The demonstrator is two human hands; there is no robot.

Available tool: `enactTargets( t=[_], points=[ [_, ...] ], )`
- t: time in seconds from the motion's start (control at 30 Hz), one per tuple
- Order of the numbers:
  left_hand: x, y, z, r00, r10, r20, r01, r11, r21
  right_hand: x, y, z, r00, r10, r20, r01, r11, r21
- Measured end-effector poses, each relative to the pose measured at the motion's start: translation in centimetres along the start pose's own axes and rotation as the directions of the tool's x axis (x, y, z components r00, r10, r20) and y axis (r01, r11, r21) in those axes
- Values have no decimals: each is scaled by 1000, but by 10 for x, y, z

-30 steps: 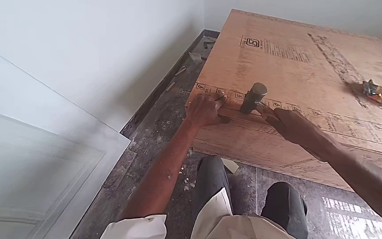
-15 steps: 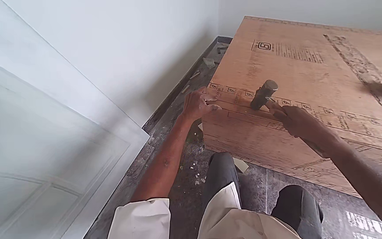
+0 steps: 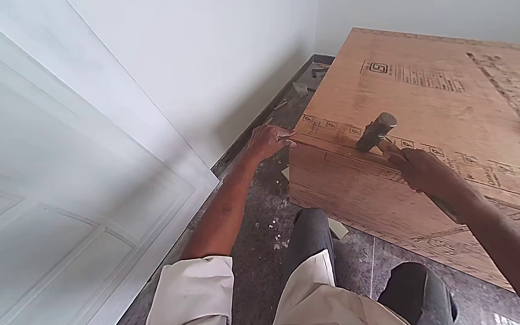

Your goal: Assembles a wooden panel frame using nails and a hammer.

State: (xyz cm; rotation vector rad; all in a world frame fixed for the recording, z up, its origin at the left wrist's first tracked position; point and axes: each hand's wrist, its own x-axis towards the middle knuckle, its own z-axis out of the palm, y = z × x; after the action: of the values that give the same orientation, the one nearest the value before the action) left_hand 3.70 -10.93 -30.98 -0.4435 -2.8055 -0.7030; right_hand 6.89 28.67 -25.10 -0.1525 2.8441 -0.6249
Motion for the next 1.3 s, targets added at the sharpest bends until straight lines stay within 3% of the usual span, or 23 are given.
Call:
enactTargets(
  t=[0.07,0.13,0.23,0.3,0.33,0.4,0.47,0.53,0.6,0.73,0.83,0.93,1.13,1.3],
  points=[
    [-1,6,6,997,-24,-71,23,1000,-14,0,-3,0,1000,3,-6,-3,1000,-12],
    [-6,16,19,969,-69,-237,46,994,-101,-1,-2,1,1000,-12,-14,12,1000,-10],
    [-28,39,63,823,-298,-483,108,918,-382,-2,2,2,998,-42,-37,42,999,-14],
    [-61,60,91,741,-573,-349,234,709,-666,-3,2,5,997,-54,-52,54,998,-11],
    [-77,70,105,644,-719,-263,283,543,-791,-3,1,6,996,-63,-57,62,998,-10],
    [-108,82,133,374,-925,-63,317,191,-929,-5,-1,4,995,-76,-62,77,997,13],
    [-149,76,171,142,-980,141,356,-82,-931,-12,6,8,992,-83,-93,91,992,84],
    [-200,61,206,39,-944,328,306,-301,-903,-30,17,18,995,-56,-87,75,969,234],
    [-246,51,235,-4,-897,441,239,-429,-871,-55,34,37,996,-48,-77,77,893,444],
    [-283,51,261,32,-885,464,85,-460,-884,-118,70,83,992,0,-130,91,708,700],
    [-265,60,254,195,-873,447,27,-450,-892,-157,97,118,986,111,-120,33,585,810],
    [-225,76,236,369,-821,435,96,-432,-897,-185,121,148,965,249,-85,-55,507,860],
    [-145,136,201,497,-738,457,101,-473,-875,-222,143,182,861,509,12,-223,355,908],
    [-113,174,189,717,-557,419,211,-399,-892,-242,158,196,811,584,36,-259,303,917]
  ],
)
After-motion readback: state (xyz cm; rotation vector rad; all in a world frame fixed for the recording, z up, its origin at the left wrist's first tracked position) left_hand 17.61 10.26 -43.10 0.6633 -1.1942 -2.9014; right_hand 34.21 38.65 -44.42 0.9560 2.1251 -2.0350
